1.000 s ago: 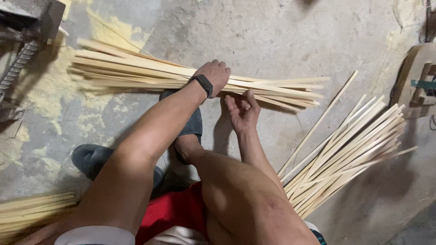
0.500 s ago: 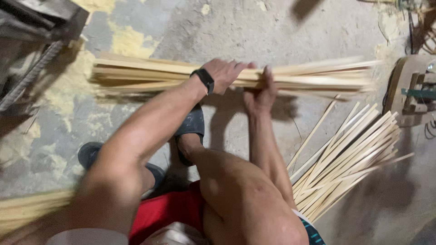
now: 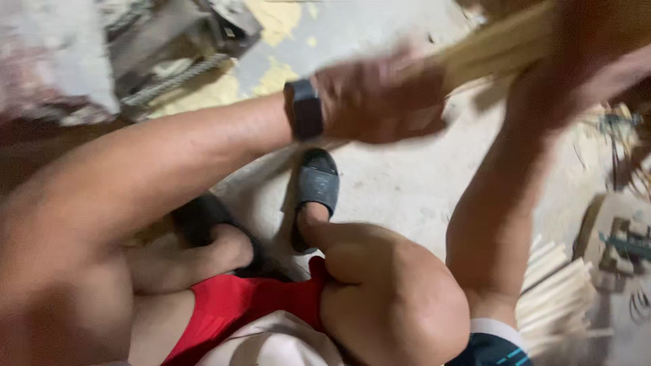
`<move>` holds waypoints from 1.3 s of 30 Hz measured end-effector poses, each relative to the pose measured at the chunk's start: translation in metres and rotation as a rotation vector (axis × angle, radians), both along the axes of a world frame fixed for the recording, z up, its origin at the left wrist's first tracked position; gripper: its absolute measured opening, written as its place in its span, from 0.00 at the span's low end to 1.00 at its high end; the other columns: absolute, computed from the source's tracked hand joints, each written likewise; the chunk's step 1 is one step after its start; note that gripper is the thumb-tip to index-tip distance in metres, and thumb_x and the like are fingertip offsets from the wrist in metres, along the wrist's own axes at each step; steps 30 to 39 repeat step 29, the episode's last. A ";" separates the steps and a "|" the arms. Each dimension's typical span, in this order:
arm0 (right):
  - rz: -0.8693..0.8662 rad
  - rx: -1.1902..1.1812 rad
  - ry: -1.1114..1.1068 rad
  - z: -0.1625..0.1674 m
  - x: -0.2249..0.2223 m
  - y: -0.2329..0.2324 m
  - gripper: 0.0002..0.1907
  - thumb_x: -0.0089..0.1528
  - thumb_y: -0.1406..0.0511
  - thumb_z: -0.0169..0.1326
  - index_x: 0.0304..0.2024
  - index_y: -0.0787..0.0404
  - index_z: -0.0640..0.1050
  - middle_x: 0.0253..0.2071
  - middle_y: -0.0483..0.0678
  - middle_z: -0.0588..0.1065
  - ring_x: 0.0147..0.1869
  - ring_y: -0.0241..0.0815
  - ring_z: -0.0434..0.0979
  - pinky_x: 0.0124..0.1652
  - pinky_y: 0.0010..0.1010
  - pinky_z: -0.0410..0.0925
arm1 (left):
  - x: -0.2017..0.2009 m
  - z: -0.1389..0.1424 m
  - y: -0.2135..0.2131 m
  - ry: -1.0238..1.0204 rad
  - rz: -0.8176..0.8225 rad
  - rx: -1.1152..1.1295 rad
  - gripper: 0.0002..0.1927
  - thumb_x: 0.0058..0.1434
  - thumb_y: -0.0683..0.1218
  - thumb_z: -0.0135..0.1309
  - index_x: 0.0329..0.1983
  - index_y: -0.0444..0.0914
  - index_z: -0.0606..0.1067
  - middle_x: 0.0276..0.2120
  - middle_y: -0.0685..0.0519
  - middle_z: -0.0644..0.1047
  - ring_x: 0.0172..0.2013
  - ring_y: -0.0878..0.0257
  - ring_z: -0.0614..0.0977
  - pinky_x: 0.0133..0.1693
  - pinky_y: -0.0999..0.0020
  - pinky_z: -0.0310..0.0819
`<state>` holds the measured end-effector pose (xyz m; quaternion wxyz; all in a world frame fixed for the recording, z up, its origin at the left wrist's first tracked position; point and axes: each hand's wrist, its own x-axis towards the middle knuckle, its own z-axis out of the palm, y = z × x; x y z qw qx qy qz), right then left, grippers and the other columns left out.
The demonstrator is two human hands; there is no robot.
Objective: The person sits on the floor and uses a fixed blade splitter to separate a bundle of bamboo strips into thinner pieces. They feed the strips through the blade, collect the split pieces, and occasionally reposition the bundle to continue splitting.
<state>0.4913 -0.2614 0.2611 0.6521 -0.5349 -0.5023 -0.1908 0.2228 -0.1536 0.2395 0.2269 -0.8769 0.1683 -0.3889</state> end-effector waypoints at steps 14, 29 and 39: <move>0.153 -0.124 0.295 -0.099 -0.065 -0.013 0.18 0.67 0.71 0.68 0.54 0.62 0.72 0.48 0.51 0.75 0.42 0.38 0.79 0.39 0.33 0.80 | -0.098 0.009 -0.002 0.024 -0.055 -0.009 0.08 0.70 0.51 0.63 0.44 0.45 0.76 0.40 0.60 0.74 0.51 0.59 0.75 0.62 0.57 0.60; 0.176 -1.881 0.199 0.006 -0.251 -0.025 0.31 0.52 0.74 0.63 0.59 0.63 0.74 0.36 0.57 0.81 0.40 0.49 0.84 0.42 0.37 0.75 | -0.096 -0.154 0.007 -0.527 -0.316 -2.662 0.57 0.52 0.63 0.74 0.77 0.39 0.58 0.70 0.33 0.66 0.71 0.34 0.67 0.70 0.36 0.59; 0.176 -1.881 0.199 0.006 -0.251 -0.025 0.31 0.52 0.74 0.63 0.59 0.63 0.74 0.36 0.57 0.81 0.40 0.49 0.84 0.42 0.37 0.75 | -0.096 -0.154 0.007 -0.527 -0.316 -2.662 0.57 0.52 0.63 0.74 0.77 0.39 0.58 0.70 0.33 0.66 0.71 0.34 0.67 0.70 0.36 0.59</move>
